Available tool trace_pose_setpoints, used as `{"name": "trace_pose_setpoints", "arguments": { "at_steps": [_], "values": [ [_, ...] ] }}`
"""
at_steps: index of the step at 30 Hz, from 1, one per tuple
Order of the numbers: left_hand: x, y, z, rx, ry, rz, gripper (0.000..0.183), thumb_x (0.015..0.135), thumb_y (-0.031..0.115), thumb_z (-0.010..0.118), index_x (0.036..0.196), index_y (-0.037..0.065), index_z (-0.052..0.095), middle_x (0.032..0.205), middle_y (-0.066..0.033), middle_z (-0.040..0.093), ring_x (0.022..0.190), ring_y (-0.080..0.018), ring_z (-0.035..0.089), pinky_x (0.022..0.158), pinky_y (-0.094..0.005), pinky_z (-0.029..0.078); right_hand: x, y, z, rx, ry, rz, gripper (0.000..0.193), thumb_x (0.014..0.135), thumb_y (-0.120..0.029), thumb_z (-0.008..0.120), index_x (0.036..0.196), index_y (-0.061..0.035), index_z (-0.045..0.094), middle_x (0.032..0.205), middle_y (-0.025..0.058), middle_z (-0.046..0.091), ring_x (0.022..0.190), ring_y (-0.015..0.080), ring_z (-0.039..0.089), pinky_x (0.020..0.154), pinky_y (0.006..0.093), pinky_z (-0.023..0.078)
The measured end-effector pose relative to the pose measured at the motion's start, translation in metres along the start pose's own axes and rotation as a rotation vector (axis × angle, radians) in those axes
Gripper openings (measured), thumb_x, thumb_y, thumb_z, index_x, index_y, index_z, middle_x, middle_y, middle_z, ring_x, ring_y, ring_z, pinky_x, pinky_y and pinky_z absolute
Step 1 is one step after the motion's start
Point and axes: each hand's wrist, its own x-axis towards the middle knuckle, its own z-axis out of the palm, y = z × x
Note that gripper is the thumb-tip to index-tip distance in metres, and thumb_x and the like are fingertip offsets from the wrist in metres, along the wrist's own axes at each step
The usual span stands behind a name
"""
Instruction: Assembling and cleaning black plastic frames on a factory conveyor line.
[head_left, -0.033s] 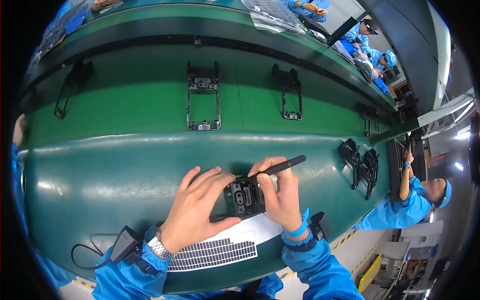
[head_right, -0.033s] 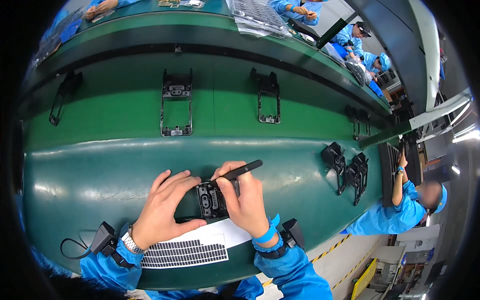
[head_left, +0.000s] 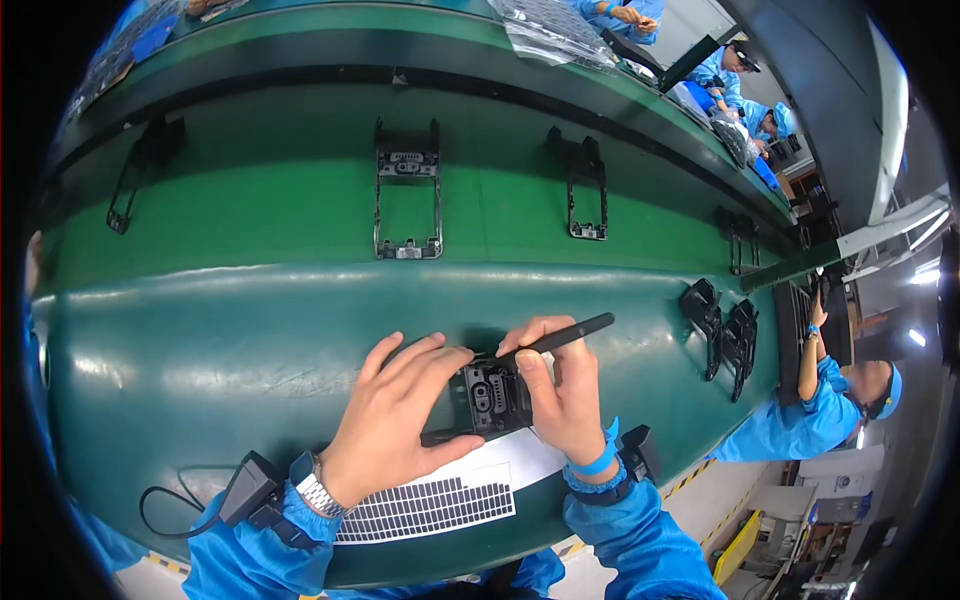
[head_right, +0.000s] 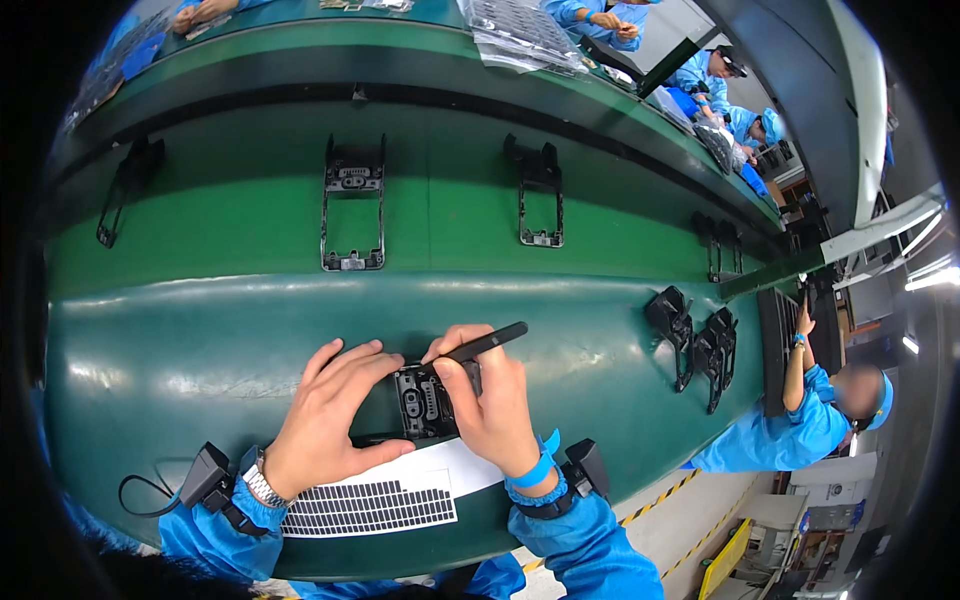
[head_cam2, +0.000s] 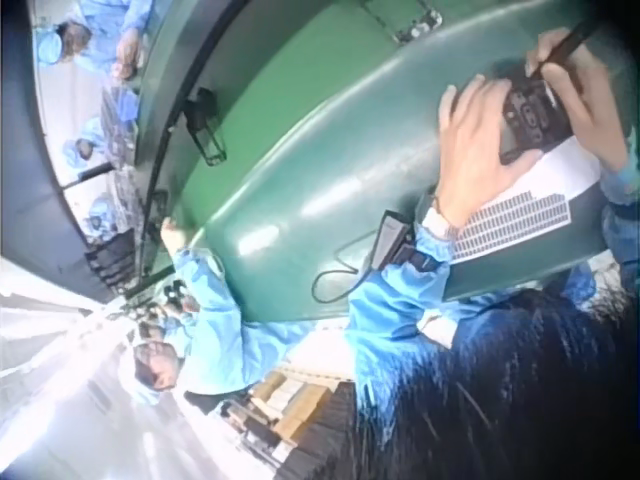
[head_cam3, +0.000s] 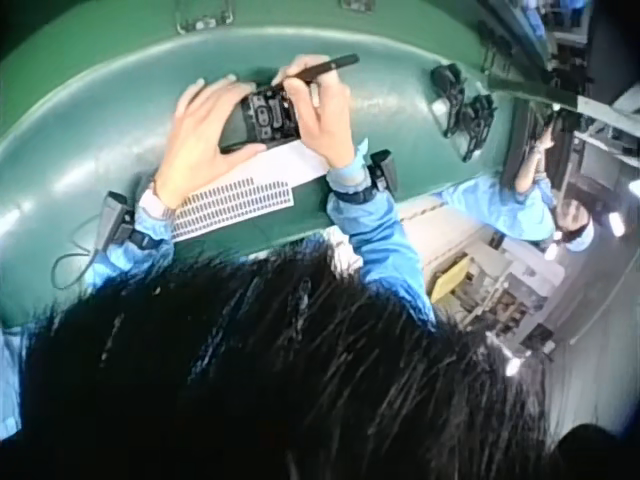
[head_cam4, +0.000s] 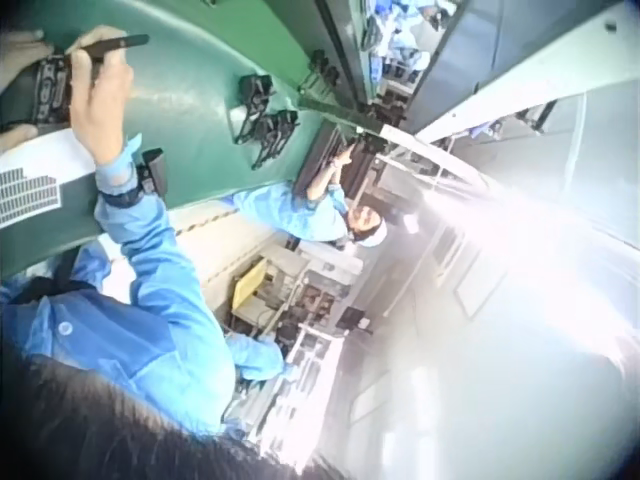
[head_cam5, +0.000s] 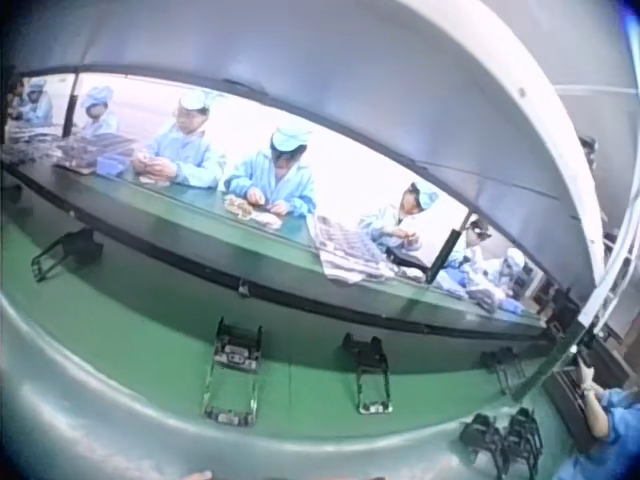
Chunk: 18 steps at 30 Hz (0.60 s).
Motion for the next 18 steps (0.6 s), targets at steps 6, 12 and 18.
{"name": "trace_pose_setpoints", "arguments": {
  "at_steps": [6, 12, 18],
  "values": [
    [0.0018, -0.0035, 0.0004, -0.004, 0.009, -0.006, 0.080, 0.075, 0.044, 0.088, 0.137, 0.004, 0.057, 0.136, -0.0128, 0.065, 0.137, -0.0345, 0.055, 0.120, -0.0565, 0.030, 0.0028, -0.0003, 0.0013, -0.042, -0.038, 0.008, 0.014, 0.097, 0.003, 0.064, 0.109, 0.0009, 0.058, 0.096, 0.0139, 0.071, 0.089, 0.0204, 0.070, 0.083, 0.0323, 0.055],
    [0.0019, -0.0056, 0.0020, -0.015, 0.000, -0.012, 0.079, 0.076, 0.044, 0.087, 0.137, 0.004, 0.058, 0.135, -0.0127, 0.065, 0.136, -0.0336, 0.055, 0.119, -0.0563, 0.030, 0.0027, 0.0023, 0.0003, -0.066, -0.050, 0.012, 0.013, 0.096, 0.002, 0.065, 0.107, 0.0007, 0.060, 0.097, 0.0136, 0.071, 0.086, 0.0205, 0.069, 0.082, 0.0315, 0.055],
    [0.0025, -0.0049, 0.0030, -0.022, -0.003, -0.014, 0.079, 0.076, 0.045, 0.087, 0.137, 0.004, 0.057, 0.135, -0.0128, 0.066, 0.136, -0.0335, 0.055, 0.120, -0.0561, 0.029, 0.0018, 0.0037, -0.0007, -0.069, -0.050, 0.011, 0.013, 0.096, 0.001, 0.066, 0.108, 0.0006, 0.061, 0.097, 0.0140, 0.072, 0.086, 0.0217, 0.070, 0.081, 0.0321, 0.055]
  ]
}}
